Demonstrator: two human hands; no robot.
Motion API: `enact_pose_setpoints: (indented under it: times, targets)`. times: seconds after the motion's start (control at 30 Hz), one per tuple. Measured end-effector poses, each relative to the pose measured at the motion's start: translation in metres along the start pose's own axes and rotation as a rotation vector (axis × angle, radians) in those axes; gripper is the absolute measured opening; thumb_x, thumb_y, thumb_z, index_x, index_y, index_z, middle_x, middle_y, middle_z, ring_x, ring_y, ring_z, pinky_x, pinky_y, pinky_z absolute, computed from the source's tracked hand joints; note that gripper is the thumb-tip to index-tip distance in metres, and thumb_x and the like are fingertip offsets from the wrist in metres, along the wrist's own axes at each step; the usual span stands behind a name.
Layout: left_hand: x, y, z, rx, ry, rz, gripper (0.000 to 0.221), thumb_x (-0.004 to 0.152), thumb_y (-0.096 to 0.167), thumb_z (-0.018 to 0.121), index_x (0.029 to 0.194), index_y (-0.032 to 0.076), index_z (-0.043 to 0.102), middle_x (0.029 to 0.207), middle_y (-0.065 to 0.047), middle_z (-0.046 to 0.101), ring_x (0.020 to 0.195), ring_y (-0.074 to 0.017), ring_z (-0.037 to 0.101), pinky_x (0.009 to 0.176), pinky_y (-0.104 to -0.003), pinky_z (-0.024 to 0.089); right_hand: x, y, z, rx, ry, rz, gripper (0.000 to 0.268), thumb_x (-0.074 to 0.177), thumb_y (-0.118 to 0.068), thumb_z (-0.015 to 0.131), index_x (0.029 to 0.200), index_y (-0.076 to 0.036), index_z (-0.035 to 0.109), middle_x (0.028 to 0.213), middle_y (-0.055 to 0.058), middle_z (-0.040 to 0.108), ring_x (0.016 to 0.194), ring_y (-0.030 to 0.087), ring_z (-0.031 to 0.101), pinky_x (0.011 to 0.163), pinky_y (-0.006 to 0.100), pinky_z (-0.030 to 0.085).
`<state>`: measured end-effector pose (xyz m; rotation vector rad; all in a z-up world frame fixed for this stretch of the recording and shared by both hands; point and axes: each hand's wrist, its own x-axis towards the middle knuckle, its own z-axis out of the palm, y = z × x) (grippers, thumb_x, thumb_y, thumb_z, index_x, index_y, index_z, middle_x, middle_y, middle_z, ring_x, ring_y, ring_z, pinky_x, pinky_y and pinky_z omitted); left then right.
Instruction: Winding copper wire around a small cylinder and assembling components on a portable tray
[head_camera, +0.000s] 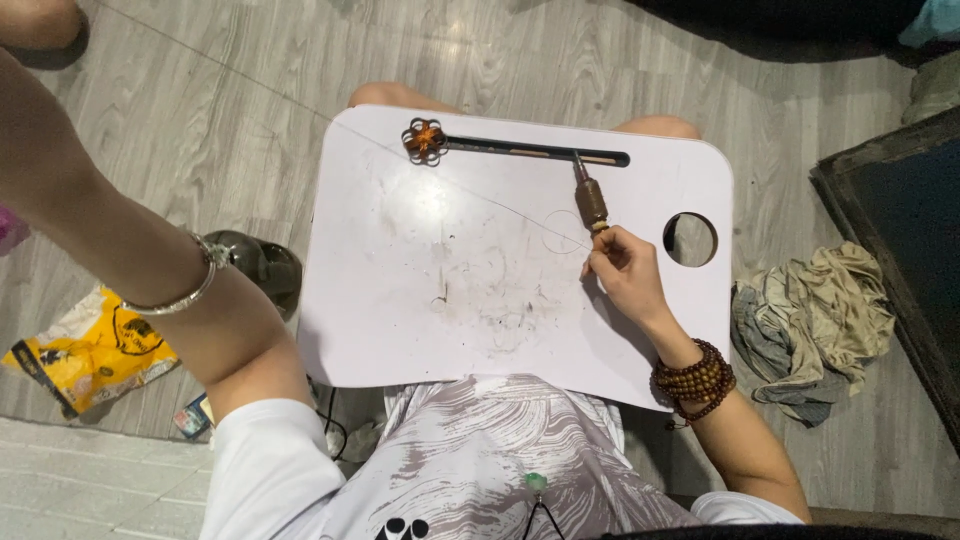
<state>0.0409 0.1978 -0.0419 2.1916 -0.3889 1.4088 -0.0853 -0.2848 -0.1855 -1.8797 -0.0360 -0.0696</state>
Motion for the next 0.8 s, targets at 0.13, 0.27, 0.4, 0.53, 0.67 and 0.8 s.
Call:
enact_pose_setpoints:
  times: [0.13,0.27,0.4,0.53,0.67,0.8]
  targets:
    - [0.022,0.045,0.004,-0.084,-0.031,0.011,0.043,0.131,-0.006,0.062,0.088,-0.009,0.064,0.077,-0.014,0.06,0.061,-0.0213,0.044,0.06,-0.033,0.038,0.005,-0.036,-0.016,0.004,-0.117,0.092,0.008,0.089,0.003,0.059,0.096,0.001,0.062,0.083,0.01,0.07,0.079,0.018,0.072,0.075,0.026,0.059]
    - [0.047,0.149,0.008,-0.215,-0.193,0.21,0.026,0.113,-0.004,0.082,0.13,-0.01,0.063,0.1,-0.021,0.061,0.074,-0.0298,0.049,0.069,-0.041,0.041,0.005,-0.093,-0.035,-0.713,-0.028,-0.203,0.036,0.089,-0.02,0.069,0.116,0.004,0.069,0.103,0.018,0.076,0.078,0.023,0.073,0.069,0.03,0.056]
    - [0.039,0.204,0.022,-0.506,-0.438,0.143,0.043,0.09,0.01,0.086,0.125,0.0,0.063,0.102,-0.013,0.073,0.074,-0.0199,0.062,0.069,-0.031,0.053,0.007,-0.17,-0.026,-0.413,0.09,-0.505,0.038,0.092,-0.001,0.063,0.127,0.011,0.059,0.126,0.022,0.067,0.111,0.031,0.068,0.1,0.038,0.053]
    - [0.032,0.229,0.025,-0.672,-0.506,0.115,0.039,0.087,0.007,0.084,0.119,0.001,0.062,0.098,-0.011,0.071,0.073,-0.0174,0.064,0.064,-0.03,0.052,0.016,-0.175,-0.002,0.266,-0.303,-0.396,0.052,0.1,-0.015,0.05,0.145,0.007,0.038,0.145,0.024,0.053,0.137,0.029,0.053,0.121,0.039,0.043]
    - [0.028,0.229,0.03,-0.668,-0.52,0.139,0.045,0.08,0.009,0.086,0.119,0.003,0.063,0.1,-0.008,0.071,0.077,-0.0171,0.066,0.068,-0.029,0.053,0.027,-0.168,0.015,0.673,-0.493,-0.19,0.038,0.096,-0.006,0.063,0.13,0.009,0.053,0.111,0.022,0.067,0.095,0.028,0.069,0.087,0.036,0.06]
    - [0.024,0.228,0.034,-0.636,-0.494,0.161,0.044,0.082,0.013,0.088,0.119,0.005,0.064,0.093,-0.006,0.069,0.07,-0.0138,0.063,0.061,-0.027,0.05,0.031,-0.156,0.019,1.061,-0.547,0.073,0.014,0.098,-0.001,0.06,0.106,0.009,0.066,0.067,0.009,0.058,0.045,0.005,0.034,0.034,0.018,0.027]
